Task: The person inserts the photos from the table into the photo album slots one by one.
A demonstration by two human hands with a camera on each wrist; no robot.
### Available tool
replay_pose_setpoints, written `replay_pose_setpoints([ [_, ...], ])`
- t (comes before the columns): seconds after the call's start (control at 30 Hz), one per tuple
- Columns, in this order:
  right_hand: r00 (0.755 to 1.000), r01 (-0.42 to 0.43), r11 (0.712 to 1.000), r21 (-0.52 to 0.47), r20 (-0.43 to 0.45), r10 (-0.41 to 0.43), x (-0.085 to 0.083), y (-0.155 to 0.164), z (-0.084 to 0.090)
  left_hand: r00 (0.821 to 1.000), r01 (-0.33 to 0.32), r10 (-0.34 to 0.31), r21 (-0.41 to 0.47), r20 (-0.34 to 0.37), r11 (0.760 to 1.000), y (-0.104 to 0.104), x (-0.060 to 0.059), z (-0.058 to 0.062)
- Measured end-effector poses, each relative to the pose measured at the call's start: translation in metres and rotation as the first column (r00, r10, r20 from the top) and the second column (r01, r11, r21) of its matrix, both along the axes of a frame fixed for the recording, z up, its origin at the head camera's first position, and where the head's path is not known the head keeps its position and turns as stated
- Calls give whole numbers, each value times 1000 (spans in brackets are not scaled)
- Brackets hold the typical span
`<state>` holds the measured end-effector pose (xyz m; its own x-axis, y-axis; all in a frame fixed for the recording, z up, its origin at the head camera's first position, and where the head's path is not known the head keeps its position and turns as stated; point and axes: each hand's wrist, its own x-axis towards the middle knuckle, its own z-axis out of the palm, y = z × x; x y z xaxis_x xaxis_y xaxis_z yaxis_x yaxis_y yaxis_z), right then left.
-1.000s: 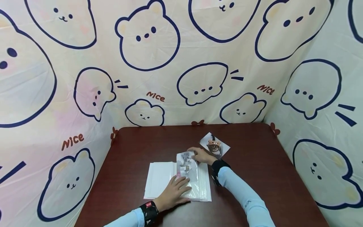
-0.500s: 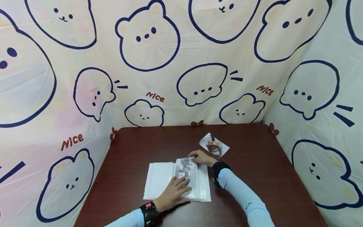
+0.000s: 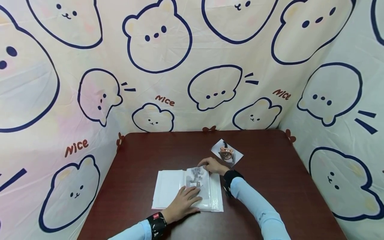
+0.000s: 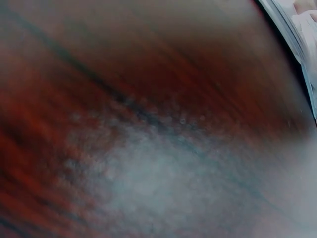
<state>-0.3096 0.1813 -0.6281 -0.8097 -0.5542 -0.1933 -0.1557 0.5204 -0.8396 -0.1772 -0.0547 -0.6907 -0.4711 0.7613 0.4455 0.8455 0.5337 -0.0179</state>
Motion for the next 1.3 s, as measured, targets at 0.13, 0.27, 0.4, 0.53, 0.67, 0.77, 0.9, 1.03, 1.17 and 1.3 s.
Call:
replay_pose_setpoints([
  [0.13,998,-55,998,-31,0,55,0,0,-1,1000,-1,1,0,29,1000,-2,-1,0],
  [0.27,990,-133,987,-87,-58,128,0,1,-3,1000,-2,2,-3,17,1000,-3,-1,-1],
  [0.4,984,-149,984,-97,-115,138,1,1,-3,1000,-3,3,2,-11,1000,-2,-2,-2],
  [0.53,996,-41,999,-36,-76,38,4,-5,-4,1000,-10,10,0,1,1000,-2,-3,-2],
  [0.67,996,91,995,-44,26,-90,11,-10,-5,996,-13,14,-13,93,1000,-4,-6,-1],
  [0.77,975,196,975,-105,125,-183,22,-15,-2,978,-22,15,31,210,999,-8,-9,4],
  [0.9,956,250,946,-206,209,-207,35,-27,9,874,-143,26,207,485,968,-17,-16,18],
  [1.03,965,158,933,-323,253,-75,45,-49,17,583,-419,-90,393,808,818,-28,-29,33],
  [1.17,993,-93,978,-184,51,104,56,-74,17,322,-653,-233,393,918,647,-47,-43,45],
  [1.3,904,-286,937,201,-266,333,69,-88,9,297,-746,-130,315,946,587,-71,-50,47],
])
